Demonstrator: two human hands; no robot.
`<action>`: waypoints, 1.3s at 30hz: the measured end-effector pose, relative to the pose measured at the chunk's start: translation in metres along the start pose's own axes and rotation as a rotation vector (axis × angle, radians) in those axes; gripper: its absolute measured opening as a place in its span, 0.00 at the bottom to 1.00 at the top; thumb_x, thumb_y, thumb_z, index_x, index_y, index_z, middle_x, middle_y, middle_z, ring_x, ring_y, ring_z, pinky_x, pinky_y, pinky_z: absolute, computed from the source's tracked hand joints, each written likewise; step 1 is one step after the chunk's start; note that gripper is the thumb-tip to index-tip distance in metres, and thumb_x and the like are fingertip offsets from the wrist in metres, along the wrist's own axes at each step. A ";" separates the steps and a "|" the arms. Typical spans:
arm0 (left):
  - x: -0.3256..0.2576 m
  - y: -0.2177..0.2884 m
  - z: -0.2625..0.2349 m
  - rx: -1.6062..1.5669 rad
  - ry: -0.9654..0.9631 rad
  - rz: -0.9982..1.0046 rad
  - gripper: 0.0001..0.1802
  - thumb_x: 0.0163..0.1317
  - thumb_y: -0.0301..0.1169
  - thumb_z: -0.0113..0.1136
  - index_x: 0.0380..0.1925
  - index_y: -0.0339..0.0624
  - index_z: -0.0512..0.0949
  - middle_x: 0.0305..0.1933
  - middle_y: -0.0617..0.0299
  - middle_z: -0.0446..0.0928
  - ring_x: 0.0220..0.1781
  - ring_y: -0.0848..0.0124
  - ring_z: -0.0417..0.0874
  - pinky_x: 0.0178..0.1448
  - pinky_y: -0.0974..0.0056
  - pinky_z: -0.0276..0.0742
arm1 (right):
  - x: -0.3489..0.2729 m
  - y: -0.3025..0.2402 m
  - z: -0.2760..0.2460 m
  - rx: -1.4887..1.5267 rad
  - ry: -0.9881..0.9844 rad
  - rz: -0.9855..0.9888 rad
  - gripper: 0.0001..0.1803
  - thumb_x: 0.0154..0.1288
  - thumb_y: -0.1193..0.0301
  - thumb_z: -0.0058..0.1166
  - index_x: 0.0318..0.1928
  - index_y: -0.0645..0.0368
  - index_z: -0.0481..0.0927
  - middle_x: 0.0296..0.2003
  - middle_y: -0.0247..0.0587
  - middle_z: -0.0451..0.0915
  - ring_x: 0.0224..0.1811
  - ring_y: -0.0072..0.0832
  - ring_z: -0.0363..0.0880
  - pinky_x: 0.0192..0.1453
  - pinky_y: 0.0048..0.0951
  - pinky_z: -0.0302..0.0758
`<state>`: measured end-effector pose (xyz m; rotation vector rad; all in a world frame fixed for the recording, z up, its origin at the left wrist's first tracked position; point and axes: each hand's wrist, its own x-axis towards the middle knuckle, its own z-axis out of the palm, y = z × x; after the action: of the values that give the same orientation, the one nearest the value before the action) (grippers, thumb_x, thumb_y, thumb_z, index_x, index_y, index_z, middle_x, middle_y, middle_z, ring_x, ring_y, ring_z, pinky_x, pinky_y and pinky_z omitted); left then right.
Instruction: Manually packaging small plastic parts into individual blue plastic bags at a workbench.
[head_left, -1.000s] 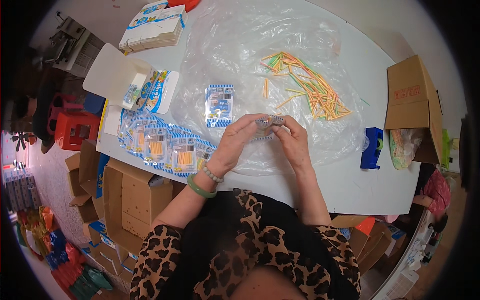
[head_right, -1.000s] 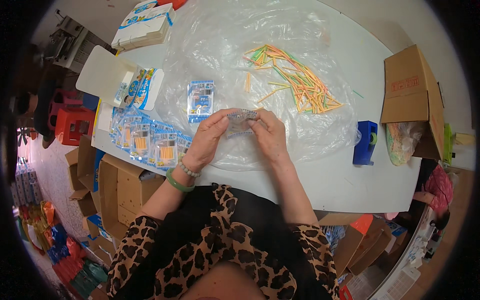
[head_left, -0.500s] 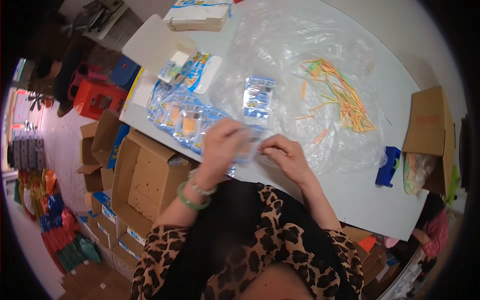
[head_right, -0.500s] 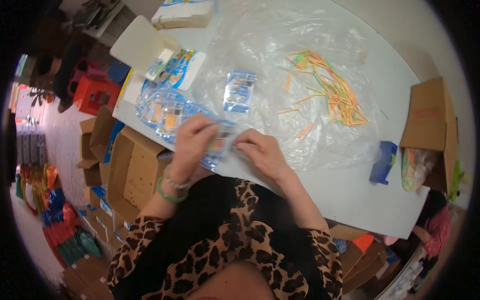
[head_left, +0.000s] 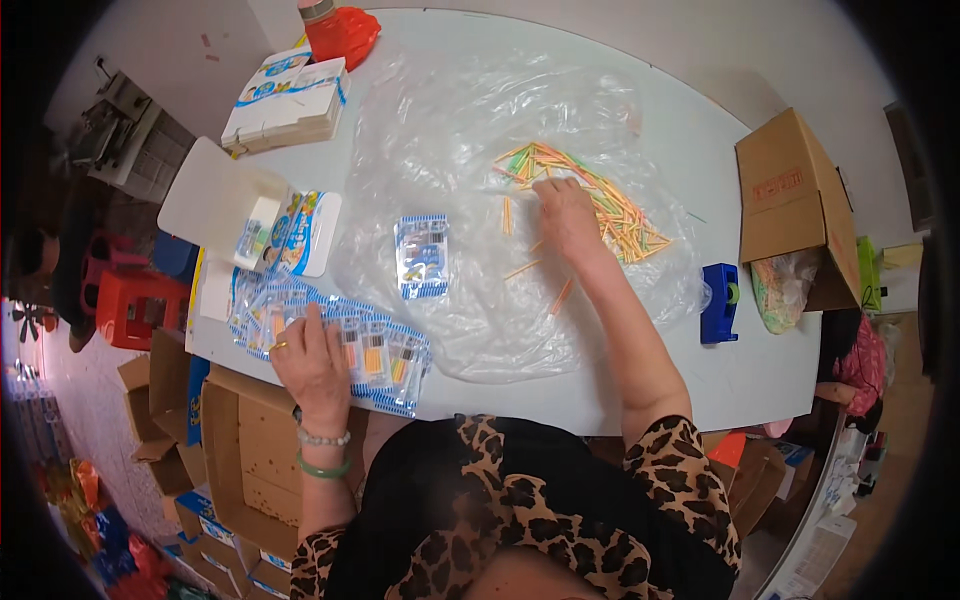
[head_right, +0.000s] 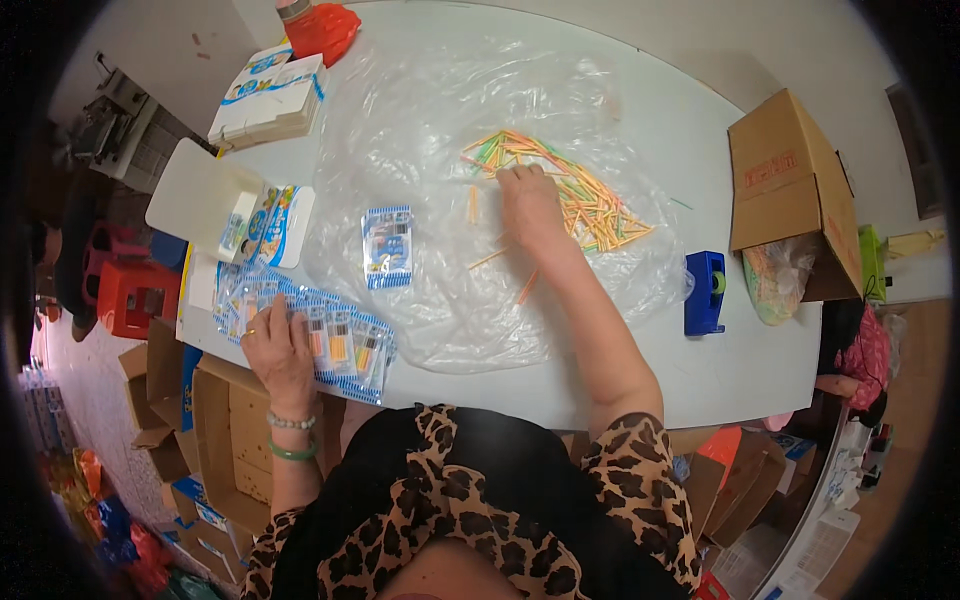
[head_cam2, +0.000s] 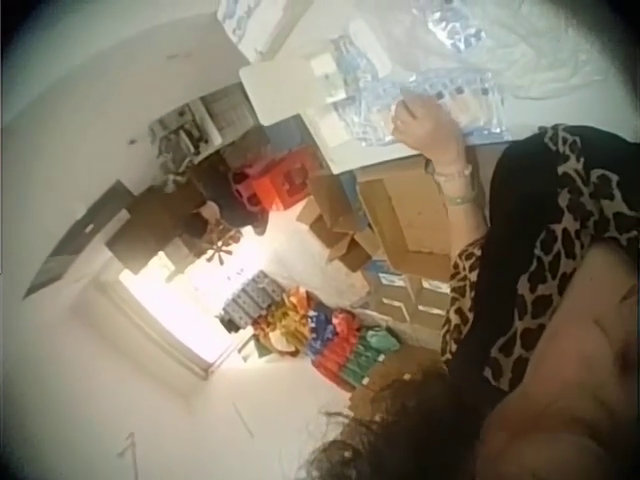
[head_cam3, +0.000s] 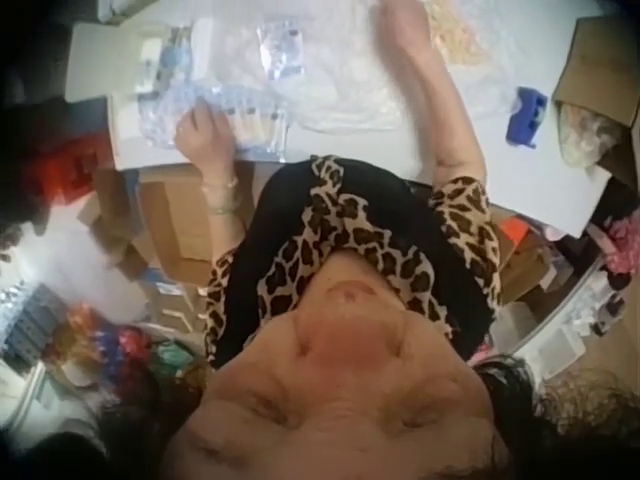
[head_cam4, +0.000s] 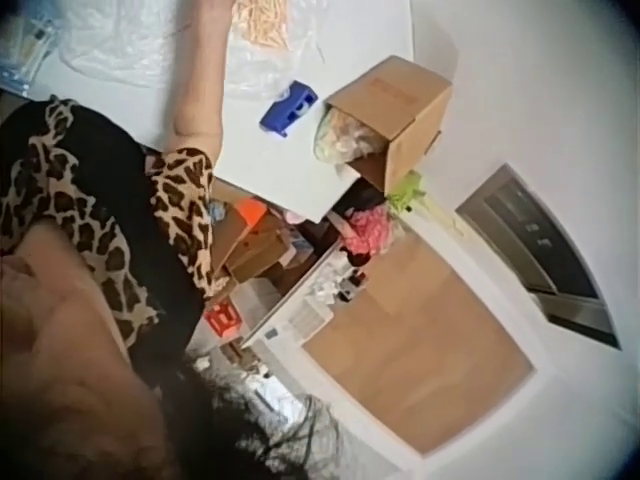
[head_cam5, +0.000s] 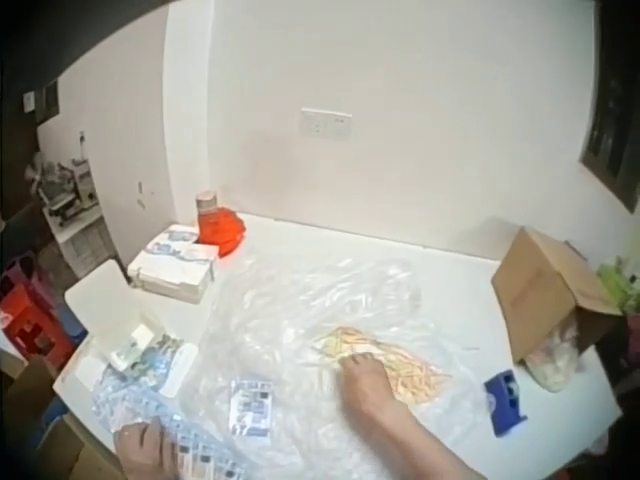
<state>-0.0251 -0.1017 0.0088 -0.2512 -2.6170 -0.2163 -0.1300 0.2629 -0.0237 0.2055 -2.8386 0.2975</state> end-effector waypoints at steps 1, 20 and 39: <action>0.004 0.004 -0.003 -0.007 0.006 0.008 0.18 0.57 0.28 0.60 0.49 0.38 0.76 0.39 0.56 0.73 0.42 0.59 0.74 0.45 0.56 0.66 | 0.013 0.010 0.002 -0.007 0.007 0.007 0.15 0.52 0.79 0.49 0.43 0.58 0.77 0.40 0.44 0.78 0.45 0.42 0.74 0.49 0.41 0.72; 0.023 0.106 0.014 -0.384 -0.146 0.444 0.20 0.46 0.20 0.59 0.44 0.37 0.76 0.44 0.52 0.73 0.42 0.59 0.76 0.46 0.58 0.71 | 0.065 0.063 0.012 -0.046 -0.159 0.256 0.09 0.61 0.73 0.47 0.42 0.59 0.72 0.35 0.49 0.79 0.42 0.46 0.78 0.51 0.46 0.68; 0.009 0.172 0.076 -0.948 -0.344 0.128 0.25 0.63 0.24 0.48 0.61 0.30 0.63 0.65 0.36 0.61 0.68 0.45 0.61 0.69 0.57 0.61 | -0.106 -0.075 0.025 0.480 0.064 -0.067 0.08 0.62 0.68 0.47 0.34 0.61 0.73 0.30 0.50 0.75 0.35 0.48 0.73 0.39 0.47 0.68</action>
<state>-0.0310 0.0811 -0.0338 -0.8226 -2.5974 -1.4711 -0.0229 0.1963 -0.0645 0.3774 -2.6435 0.9483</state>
